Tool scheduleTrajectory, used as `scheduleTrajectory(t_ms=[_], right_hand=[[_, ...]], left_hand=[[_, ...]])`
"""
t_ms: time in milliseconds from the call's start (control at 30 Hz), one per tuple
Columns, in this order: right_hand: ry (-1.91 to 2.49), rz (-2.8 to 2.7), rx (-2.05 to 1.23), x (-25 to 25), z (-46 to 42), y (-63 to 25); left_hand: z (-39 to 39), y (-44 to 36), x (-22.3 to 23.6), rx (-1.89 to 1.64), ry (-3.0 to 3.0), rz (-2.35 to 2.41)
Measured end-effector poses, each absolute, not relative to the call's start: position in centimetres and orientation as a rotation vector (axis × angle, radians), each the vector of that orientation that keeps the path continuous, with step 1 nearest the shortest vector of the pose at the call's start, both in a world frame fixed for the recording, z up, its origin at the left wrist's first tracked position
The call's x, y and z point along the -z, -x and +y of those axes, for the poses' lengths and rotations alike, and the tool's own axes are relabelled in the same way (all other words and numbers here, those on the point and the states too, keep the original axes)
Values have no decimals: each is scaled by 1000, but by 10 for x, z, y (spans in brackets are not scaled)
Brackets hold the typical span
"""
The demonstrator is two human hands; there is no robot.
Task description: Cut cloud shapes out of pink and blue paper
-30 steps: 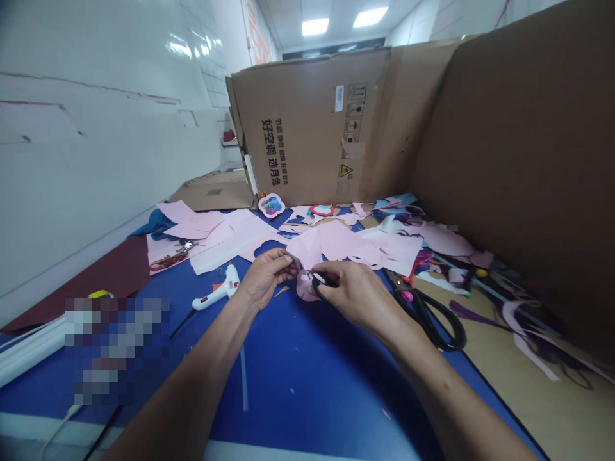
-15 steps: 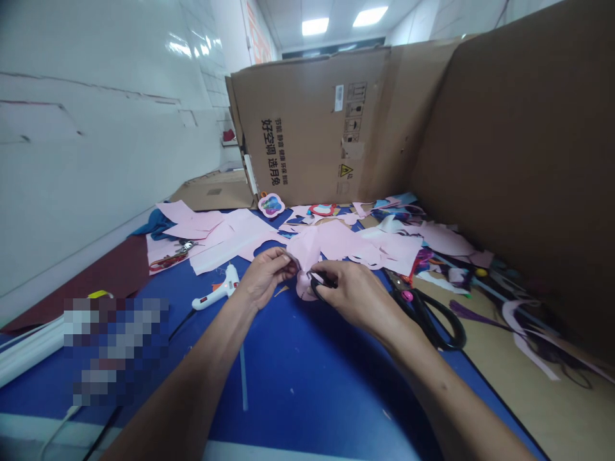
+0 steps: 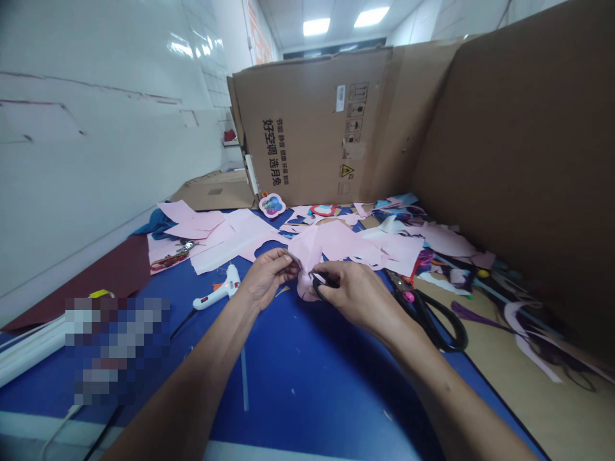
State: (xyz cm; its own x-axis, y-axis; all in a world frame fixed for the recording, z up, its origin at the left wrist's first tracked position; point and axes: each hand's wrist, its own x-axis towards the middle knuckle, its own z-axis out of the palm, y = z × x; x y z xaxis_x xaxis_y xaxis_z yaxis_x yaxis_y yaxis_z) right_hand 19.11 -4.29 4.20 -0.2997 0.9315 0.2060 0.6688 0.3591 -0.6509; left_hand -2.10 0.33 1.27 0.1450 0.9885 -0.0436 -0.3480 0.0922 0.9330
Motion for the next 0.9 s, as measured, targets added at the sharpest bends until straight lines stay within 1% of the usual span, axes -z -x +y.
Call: scheduleTrajectory(t_ms=[267,900], right_hand=[[1372,-2086,-645,-43,-43,-192],[1436,-2093,-667,-37,-40,-193]], left_hand=[[3,17,-9,-1221,-869,875],[11,24,0,-1153,-983,932]])
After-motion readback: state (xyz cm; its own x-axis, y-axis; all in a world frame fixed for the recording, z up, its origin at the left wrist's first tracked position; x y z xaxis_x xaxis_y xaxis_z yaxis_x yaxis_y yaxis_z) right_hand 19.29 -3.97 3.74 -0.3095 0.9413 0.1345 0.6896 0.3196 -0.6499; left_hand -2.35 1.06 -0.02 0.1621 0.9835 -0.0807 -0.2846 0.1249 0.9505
